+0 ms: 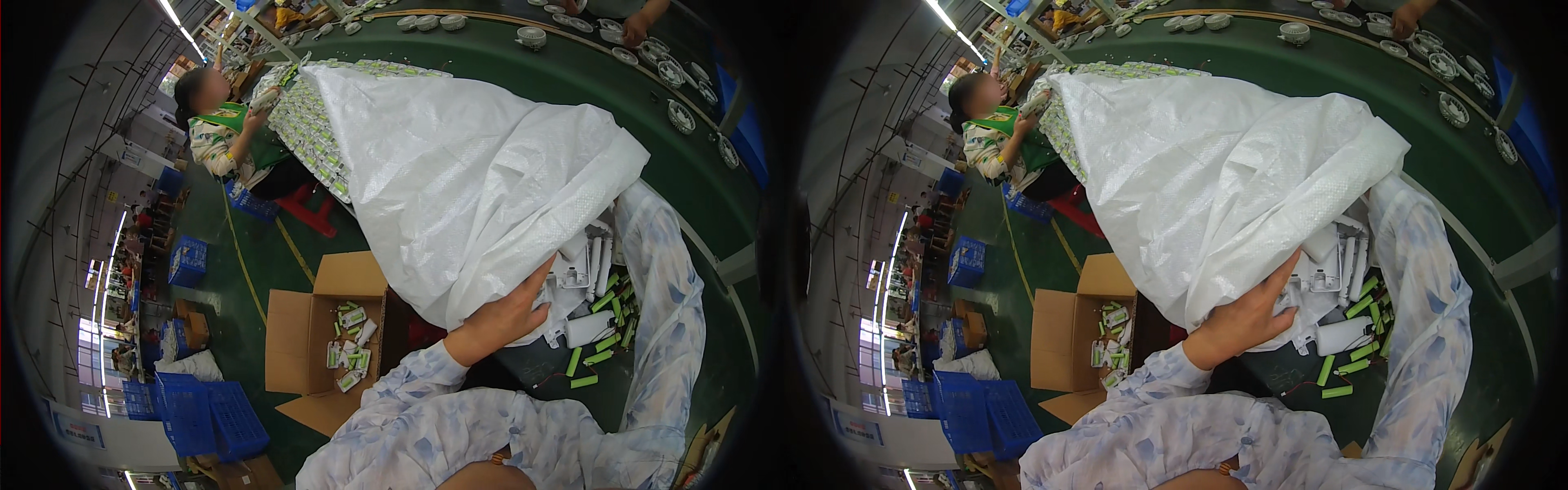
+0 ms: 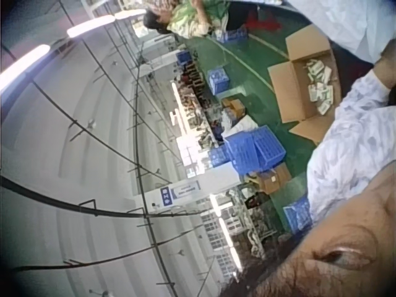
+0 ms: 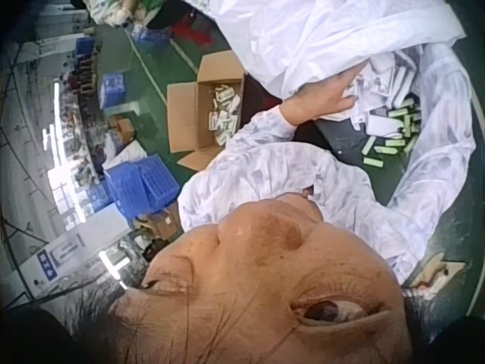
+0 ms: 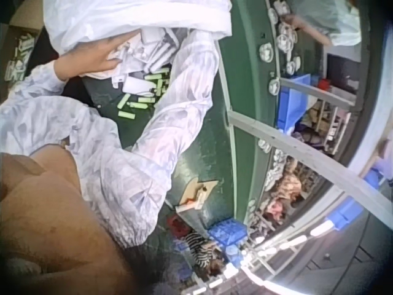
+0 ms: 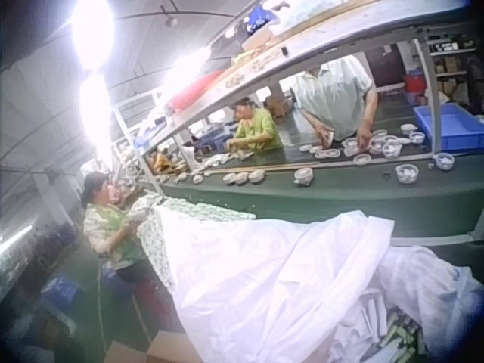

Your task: The person empties a bag of white plastic housings onto the table, arranges them in a row, and applies glue to each using a glue gun. They then press a green battery into the glue in each housing by hand.

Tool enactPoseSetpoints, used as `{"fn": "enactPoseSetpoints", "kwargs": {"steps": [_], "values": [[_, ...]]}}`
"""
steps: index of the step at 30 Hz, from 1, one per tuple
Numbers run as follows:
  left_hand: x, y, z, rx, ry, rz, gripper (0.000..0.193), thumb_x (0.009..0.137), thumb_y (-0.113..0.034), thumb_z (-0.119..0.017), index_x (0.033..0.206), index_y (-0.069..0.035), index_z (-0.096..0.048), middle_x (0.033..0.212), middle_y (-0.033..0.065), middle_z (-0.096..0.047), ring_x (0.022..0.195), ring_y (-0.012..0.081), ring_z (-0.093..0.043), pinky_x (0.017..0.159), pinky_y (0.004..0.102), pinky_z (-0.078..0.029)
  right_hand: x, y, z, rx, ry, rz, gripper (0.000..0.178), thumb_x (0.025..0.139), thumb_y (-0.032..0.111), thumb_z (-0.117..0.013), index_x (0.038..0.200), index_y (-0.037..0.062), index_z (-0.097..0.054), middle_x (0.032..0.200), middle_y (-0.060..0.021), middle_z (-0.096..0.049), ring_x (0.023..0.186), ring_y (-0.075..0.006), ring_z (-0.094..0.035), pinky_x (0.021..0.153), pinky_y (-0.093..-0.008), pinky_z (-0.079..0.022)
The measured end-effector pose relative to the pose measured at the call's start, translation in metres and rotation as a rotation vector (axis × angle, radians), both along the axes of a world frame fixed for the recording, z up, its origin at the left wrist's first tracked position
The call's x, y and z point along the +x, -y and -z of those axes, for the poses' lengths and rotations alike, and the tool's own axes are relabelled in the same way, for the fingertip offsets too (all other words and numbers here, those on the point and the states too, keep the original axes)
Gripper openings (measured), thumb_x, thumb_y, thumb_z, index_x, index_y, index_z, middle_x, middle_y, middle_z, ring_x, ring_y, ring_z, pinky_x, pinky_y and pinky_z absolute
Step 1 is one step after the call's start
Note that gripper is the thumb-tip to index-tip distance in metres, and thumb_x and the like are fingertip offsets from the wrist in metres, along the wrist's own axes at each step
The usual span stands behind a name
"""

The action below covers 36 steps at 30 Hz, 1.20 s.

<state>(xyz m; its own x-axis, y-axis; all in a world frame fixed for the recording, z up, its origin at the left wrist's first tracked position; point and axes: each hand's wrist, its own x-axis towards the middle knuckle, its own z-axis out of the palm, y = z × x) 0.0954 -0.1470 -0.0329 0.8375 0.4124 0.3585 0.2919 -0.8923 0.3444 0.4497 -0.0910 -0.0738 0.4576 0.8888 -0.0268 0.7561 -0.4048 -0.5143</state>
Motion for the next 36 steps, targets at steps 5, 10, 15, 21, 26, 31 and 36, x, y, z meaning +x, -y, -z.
{"fn": "enactPoseSetpoints", "kwargs": {"steps": [5, 10, 15, 21, 26, 31, 36], "values": [[-0.005, 0.001, 0.007, 0.006, 0.029, -0.018, 0.091, 0.073, -0.028, -0.079, 0.153, -0.012, -0.039, 0.147, 0.0247, -0.044, 0.137, 0.046, -0.04, 0.115, 0.0526, -0.03, -0.007, -0.008, -0.003, 0.018, -0.001, -0.046, 0.067, 0.083, 0.032, -0.078, 0.141, 0.01, -0.052, 0.142, -0.0117, -0.055, 0.127, -0.0298, -0.054, 0.106, -0.0372, -0.043], [0.0, 0.005, -0.012, -0.02, -0.105, -0.033, 0.082, 0.078, -0.019, -0.072, 0.151, -0.008, -0.039, 0.149, 0.0271, -0.042, 0.139, 0.0455, -0.039, 0.117, 0.0508, -0.029, -0.005, 0.007, -0.004, 0.014, -0.003, -0.028, 0.069, 0.083, 0.033, -0.078, 0.142, 0.0101, -0.051, 0.143, -0.0112, -0.055, 0.128, -0.0294, -0.054, 0.107, -0.037, -0.043], [0.006, 0.0, 0.002, 0.029, -0.09, -0.001, 0.087, 0.075, -0.016, -0.075, 0.153, -0.008, -0.037, 0.15, 0.0277, -0.04, 0.142, 0.0462, -0.034, 0.119, 0.0516, -0.025, 0.003, 0.014, 0.0, 0.03, 0.009, -0.05, 0.071, 0.082, 0.033, -0.079, 0.143, 0.0102, -0.051, 0.144, -0.0106, -0.054, 0.128, -0.0291, -0.053, 0.107, -0.0368, -0.043], [0.016, -0.013, -0.006, -0.034, 0.042, 0.025, 0.094, 0.07, -0.005, -0.078, 0.153, -0.007, -0.035, 0.143, 0.0311, -0.048, 0.136, 0.0446, -0.045, 0.113, 0.0452, -0.035, -0.039, -0.022, -0.019, -0.014, -0.074, -0.229, 0.073, 0.082, 0.033, -0.08, 0.145, 0.0103, -0.049, 0.145, -0.01, -0.054, 0.129, -0.0286, -0.053, 0.107, -0.0366, -0.043], [0.032, 0.004, 0.004, -0.011, 0.025, 0.086, 0.08, 0.069, -0.002, -0.08, 0.142, -0.011, -0.052, 0.129, 0.0303, -0.058, 0.123, 0.0451, -0.055, 0.103, 0.0442, -0.045, -0.051, 0.001, -0.046, -0.192, -0.372, -0.32, 0.075, 0.082, 0.034, -0.081, 0.146, 0.0104, -0.049, 0.146, -0.0095, -0.053, 0.129, -0.0283, -0.052, 0.107, -0.0364, -0.043], [0.039, 0.021, -0.001, 0.195, 0.157, 0.121, 0.057, 0.07, -0.003, -0.078, 0.125, -0.011, -0.066, 0.133, 0.0277, -0.056, 0.117, 0.0459, -0.059, 0.101, 0.0439, -0.048, -0.064, 0.057, -0.082, -0.248, -0.69, -0.473, 0.078, 0.079, 0.034, -0.083, 0.145, 0.0102, -0.05, 0.143, -0.0098, -0.055, 0.128, -0.027, -0.054, 0.105, -0.0365, -0.045], [0.051, 0.053, -0.004, 0.226, 0.253, 0.241, 0.049, 0.072, -0.006, -0.075, 0.12, -0.013, -0.071, 0.13, 0.0241, -0.06, 0.105, 0.0356, -0.065, 0.085, 0.0381, -0.051, -0.054, 0.122, -0.084, -0.282, -0.821, -0.557, 0.066, 0.076, 0.031, -0.085, 0.131, 0.0044, -0.061, 0.121, -0.0109, -0.066, 0.107, -0.0208, -0.062, 0.093, -0.032, -0.049]]}}
